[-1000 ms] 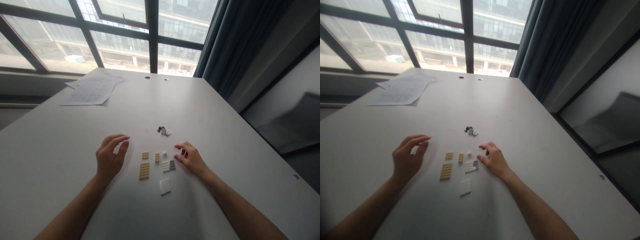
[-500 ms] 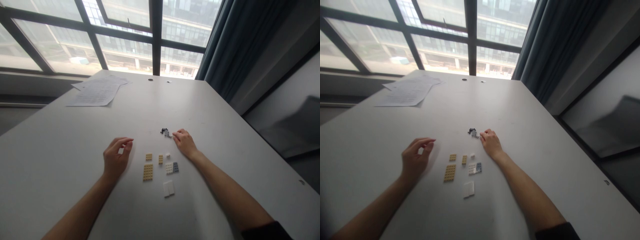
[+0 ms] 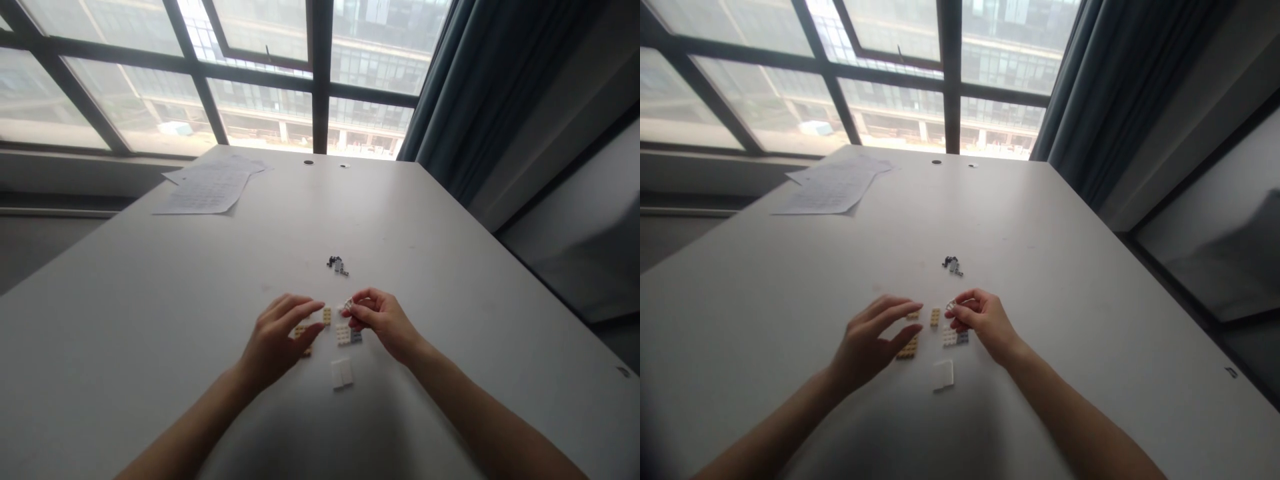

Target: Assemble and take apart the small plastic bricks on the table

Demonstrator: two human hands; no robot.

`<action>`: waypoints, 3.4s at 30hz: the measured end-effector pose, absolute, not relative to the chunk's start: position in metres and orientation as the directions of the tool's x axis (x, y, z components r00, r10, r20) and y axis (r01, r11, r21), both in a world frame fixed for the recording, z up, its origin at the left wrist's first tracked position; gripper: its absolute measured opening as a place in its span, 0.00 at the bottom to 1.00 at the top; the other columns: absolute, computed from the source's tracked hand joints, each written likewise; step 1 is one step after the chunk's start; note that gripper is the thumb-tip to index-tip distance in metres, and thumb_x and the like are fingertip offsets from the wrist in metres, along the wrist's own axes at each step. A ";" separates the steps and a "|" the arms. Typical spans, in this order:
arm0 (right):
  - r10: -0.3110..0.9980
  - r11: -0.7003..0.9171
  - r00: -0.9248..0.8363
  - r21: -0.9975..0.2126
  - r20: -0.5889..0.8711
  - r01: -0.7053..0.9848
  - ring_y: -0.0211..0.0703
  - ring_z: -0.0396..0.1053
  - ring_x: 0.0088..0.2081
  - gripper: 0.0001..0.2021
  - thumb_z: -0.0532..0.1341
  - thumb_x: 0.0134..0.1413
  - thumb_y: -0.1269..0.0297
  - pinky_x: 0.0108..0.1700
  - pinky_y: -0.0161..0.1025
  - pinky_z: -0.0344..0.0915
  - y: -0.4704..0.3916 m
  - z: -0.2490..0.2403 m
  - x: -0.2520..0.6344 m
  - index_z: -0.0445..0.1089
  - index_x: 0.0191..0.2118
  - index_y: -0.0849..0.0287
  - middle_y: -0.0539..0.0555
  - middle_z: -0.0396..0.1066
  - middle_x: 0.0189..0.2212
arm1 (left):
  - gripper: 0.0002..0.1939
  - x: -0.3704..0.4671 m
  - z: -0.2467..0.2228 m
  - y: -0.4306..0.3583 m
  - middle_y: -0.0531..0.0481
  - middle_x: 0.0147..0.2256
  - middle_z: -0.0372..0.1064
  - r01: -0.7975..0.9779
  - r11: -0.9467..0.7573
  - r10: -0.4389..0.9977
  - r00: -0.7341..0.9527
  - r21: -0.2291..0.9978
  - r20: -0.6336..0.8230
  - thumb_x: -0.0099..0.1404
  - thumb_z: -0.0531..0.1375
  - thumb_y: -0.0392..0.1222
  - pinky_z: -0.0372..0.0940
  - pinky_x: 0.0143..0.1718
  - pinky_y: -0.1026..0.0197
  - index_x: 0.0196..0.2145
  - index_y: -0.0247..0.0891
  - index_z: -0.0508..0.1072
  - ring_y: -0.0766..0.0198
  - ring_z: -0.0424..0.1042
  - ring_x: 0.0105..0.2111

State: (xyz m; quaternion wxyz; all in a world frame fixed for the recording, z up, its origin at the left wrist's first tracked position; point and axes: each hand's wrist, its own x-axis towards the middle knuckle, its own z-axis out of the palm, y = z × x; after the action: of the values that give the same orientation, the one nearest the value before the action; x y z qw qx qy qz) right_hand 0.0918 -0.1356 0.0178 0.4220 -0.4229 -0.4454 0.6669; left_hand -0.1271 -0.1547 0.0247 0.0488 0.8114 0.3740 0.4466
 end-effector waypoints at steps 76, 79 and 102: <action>0.899 0.355 -0.431 -0.704 0.077 0.614 0.38 0.66 0.32 0.16 0.68 0.46 0.65 0.36 0.35 0.65 -0.176 0.013 0.139 0.73 0.44 0.55 0.51 0.69 0.38 | 0.09 -0.118 0.012 -0.189 0.48 0.34 0.68 0.668 -0.721 0.674 0.615 0.184 0.409 0.64 0.59 0.44 0.63 0.38 0.56 0.40 0.40 0.72 0.59 0.65 0.36; 0.861 0.402 -0.506 -0.675 0.049 0.618 0.40 0.68 0.36 0.16 0.68 0.46 0.64 0.39 0.35 0.65 -0.181 0.005 0.133 0.74 0.44 0.55 0.53 0.70 0.39 | 0.09 -0.111 0.005 -0.194 0.49 0.31 0.66 0.649 -0.737 0.666 0.652 0.187 0.361 0.65 0.57 0.46 0.62 0.37 0.55 0.39 0.40 0.72 0.58 0.64 0.35; 0.829 0.468 -0.554 -0.633 0.075 0.616 0.40 0.69 0.36 0.15 0.66 0.49 0.62 0.40 0.36 0.65 -0.184 0.001 0.128 0.74 0.44 0.55 0.53 0.71 0.38 | 0.04 -0.100 -0.002 -0.198 0.49 0.30 0.66 0.673 -0.705 0.705 0.628 0.225 0.329 0.64 0.59 0.41 0.62 0.35 0.57 0.36 0.40 0.72 0.60 0.63 0.33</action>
State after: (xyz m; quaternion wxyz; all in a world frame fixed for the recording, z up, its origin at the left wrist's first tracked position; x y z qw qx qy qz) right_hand 0.1278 -0.1844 0.0010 0.1901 -0.4325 -0.8355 0.2806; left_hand -0.1005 -0.1977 -0.0019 0.0405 0.9014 0.3821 0.1995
